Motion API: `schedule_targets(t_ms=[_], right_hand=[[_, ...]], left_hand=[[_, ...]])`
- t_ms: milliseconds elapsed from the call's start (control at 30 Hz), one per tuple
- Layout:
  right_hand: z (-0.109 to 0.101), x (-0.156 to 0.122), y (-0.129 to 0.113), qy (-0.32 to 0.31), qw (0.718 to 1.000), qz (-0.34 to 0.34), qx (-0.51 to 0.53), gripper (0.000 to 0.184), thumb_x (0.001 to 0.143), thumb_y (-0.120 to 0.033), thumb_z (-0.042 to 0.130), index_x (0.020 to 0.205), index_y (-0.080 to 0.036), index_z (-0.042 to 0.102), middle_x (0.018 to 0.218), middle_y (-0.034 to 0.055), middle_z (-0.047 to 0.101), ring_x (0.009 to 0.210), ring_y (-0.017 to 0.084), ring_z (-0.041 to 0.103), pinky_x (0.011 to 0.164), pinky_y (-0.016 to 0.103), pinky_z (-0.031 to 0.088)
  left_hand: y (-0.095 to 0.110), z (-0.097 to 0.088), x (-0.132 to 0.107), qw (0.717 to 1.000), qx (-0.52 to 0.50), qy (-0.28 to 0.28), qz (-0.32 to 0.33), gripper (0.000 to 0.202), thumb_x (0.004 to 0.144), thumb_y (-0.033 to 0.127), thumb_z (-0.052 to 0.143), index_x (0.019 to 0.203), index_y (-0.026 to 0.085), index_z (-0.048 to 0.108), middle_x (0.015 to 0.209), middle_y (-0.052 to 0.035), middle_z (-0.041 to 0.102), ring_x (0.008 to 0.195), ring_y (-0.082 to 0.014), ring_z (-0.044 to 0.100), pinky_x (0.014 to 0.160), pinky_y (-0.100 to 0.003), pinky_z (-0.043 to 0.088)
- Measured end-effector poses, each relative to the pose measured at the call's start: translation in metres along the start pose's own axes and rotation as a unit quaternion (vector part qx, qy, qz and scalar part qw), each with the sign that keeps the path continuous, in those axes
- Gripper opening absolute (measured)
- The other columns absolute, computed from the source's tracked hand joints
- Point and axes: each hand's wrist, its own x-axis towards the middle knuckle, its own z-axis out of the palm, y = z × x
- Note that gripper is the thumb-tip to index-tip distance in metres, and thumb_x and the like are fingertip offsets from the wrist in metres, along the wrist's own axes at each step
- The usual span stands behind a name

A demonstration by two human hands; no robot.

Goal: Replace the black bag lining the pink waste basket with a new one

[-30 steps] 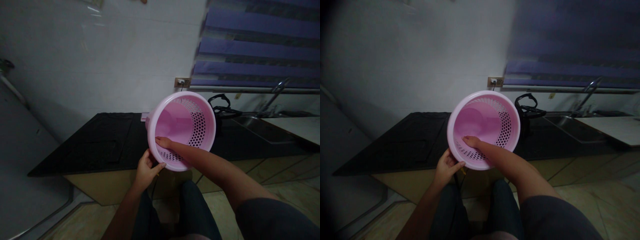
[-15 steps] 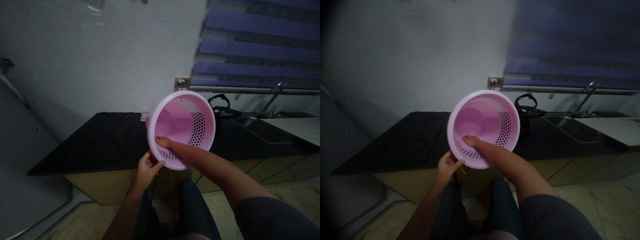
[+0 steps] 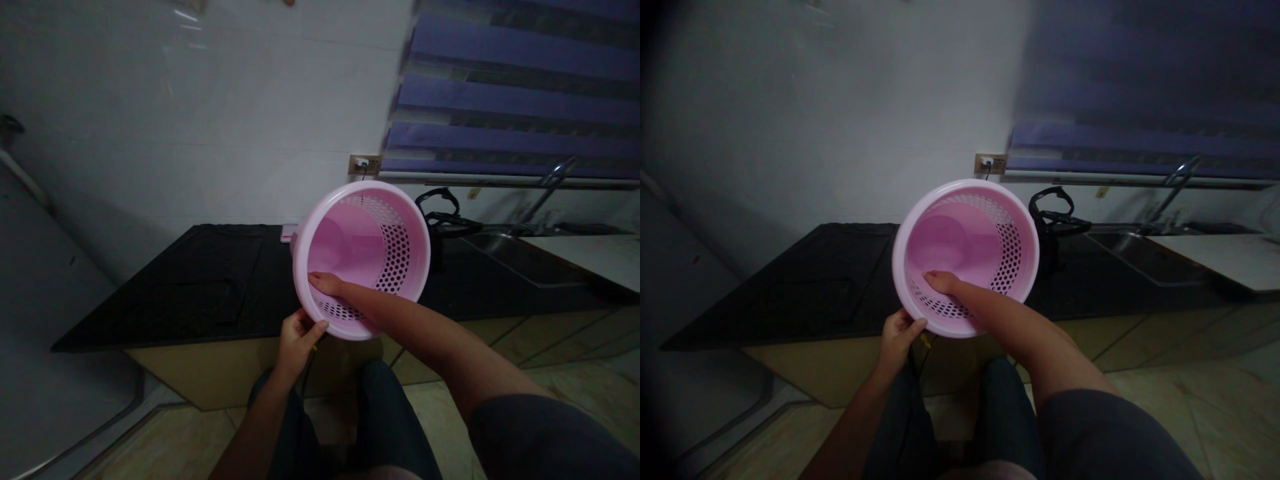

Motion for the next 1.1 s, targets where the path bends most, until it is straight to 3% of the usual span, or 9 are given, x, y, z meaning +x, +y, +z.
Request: schedule_targets(t_ms=[133,367,700,900,1100], right_hand=[[0.000,-0.002,-0.001,-0.015,1.000,0.014,-0.016,0.052,0.098,-0.045,0.030,0.128,-0.016,0.063,0.110,0.0096,0.067,0.095,0.019,0.065,0.083,0.023,0.049],[0.001,0.004,0.000,-0.024,0.999,0.012,-0.047,0.055,0.098,-0.048,0.026,0.134,-0.020,0.057,0.129,0.0078,0.058,0.116,0.020,0.058,0.099,0.026,0.044],[0.006,0.012,0.004,-0.017,0.999,0.013,-0.037,0.058,0.099,-0.050,0.024,0.136,-0.019,0.056,0.134,0.0086,0.053,0.127,0.022,0.049,0.109,0.029,0.035],[0.008,0.012,0.006,-0.010,1.000,0.025,-0.010,0.058,0.097,-0.055,0.025,0.133,-0.022,0.058,0.127,0.0078,0.059,0.113,0.020,0.059,0.095,0.024,0.045],[0.009,0.011,0.005,-0.006,0.999,0.023,0.036,0.054,0.097,-0.051,0.033,0.128,-0.017,0.060,0.125,0.0096,0.059,0.110,0.019,0.060,0.090,0.021,0.046]], left_hand=[[-0.007,-0.001,0.001,1.000,-0.005,-0.008,0.005,0.026,0.060,0.029,0.079,0.080,0.012,0.074,0.080,-0.0086,0.075,0.074,-0.0214,0.069,0.072,-0.029,0.054],[-0.024,-0.004,0.002,0.999,-0.050,-0.002,-0.007,0.030,0.063,0.035,0.080,0.082,0.011,0.075,0.081,-0.0078,0.074,0.075,-0.0195,0.067,0.073,-0.026,0.052],[-0.030,0.000,0.001,0.994,-0.066,0.081,-0.014,0.042,0.060,0.047,0.081,0.077,0.010,0.071,0.078,-0.0077,0.071,0.076,-0.0197,0.065,0.076,-0.028,0.050],[-0.032,0.002,0.000,0.987,-0.092,0.133,-0.016,0.044,0.057,0.048,0.083,0.076,0.012,0.068,0.075,-0.0049,0.069,0.080,-0.0200,0.064,0.081,-0.030,0.049],[-0.035,0.002,-0.002,0.982,-0.083,0.169,-0.025,0.046,0.056,0.050,0.082,0.079,0.012,0.067,0.080,-0.0060,0.070,0.080,-0.0209,0.065,0.079,-0.032,0.050]])
